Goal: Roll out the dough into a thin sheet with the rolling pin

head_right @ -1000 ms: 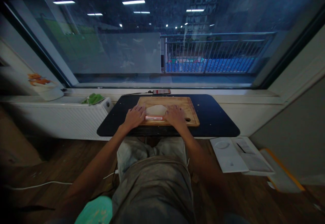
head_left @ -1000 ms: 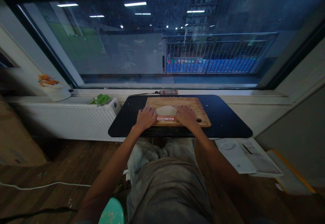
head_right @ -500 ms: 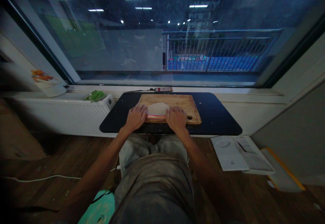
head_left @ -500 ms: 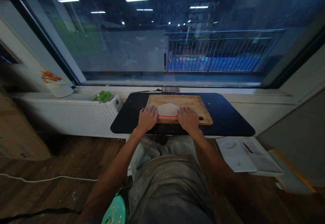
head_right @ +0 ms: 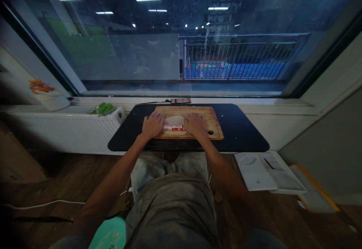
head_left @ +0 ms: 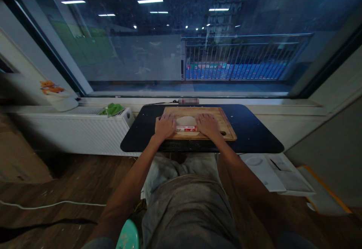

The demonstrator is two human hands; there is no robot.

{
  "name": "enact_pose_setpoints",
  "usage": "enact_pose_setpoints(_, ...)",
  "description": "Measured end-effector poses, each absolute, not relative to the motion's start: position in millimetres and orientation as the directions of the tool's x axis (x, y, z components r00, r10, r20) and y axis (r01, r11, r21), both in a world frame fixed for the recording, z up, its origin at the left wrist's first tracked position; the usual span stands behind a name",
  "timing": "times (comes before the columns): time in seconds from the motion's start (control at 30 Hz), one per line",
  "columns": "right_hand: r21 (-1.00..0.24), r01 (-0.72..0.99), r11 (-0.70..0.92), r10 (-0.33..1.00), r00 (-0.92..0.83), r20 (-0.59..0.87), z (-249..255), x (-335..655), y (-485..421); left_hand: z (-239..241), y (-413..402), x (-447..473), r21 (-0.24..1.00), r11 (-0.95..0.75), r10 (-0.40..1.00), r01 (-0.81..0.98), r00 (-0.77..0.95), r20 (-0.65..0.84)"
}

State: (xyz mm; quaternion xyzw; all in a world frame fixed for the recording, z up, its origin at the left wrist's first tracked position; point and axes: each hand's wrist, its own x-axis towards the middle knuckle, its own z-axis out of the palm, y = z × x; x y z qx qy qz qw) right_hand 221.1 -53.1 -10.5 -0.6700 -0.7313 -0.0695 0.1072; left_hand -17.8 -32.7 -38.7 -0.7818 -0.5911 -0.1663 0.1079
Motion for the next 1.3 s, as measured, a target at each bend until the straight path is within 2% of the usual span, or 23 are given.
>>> enact_pose_setpoints(0.2, -0.023, 0.998, 0.065, 0.956, -0.056, 0.288, -15.4, 215.4, -79.4, -45.4, -49.3, -20.9, 0.027, -0.301, 0.871, 0.953, 0.264, 0.414)
enact_pose_setpoints(0.47, -0.057, 0.998, 0.004, 0.930, 0.017, 0.367, -30.1, 206.2, -109.9, -41.9, -46.6, -18.6, 0.045, -0.325, 0.876, 0.945, 0.283, 0.391)
enact_pose_setpoints(0.63, -0.028, 1.000, -0.006, 0.948, 0.014, 0.318, -21.0, 211.3, -89.2, -40.6, -46.0, -16.2, 0.042, -0.304, 0.884, 0.952, 0.265, 0.386)
enact_pose_setpoints(0.87, 0.005, 0.989, 0.149, 0.967, -0.147, 0.208, -7.6, 225.8, -46.5, -38.9, -44.6, -10.6, 0.046, -0.263, 0.893, 0.964, 0.225, 0.390)
enact_pose_setpoints(1.3, -0.058, 0.998, 0.035, 0.921, -0.010, 0.389, -32.9, 210.9, -104.0, -41.1, -39.0, -15.2, 0.036, -0.312, 0.902, 0.949, 0.284, 0.326)
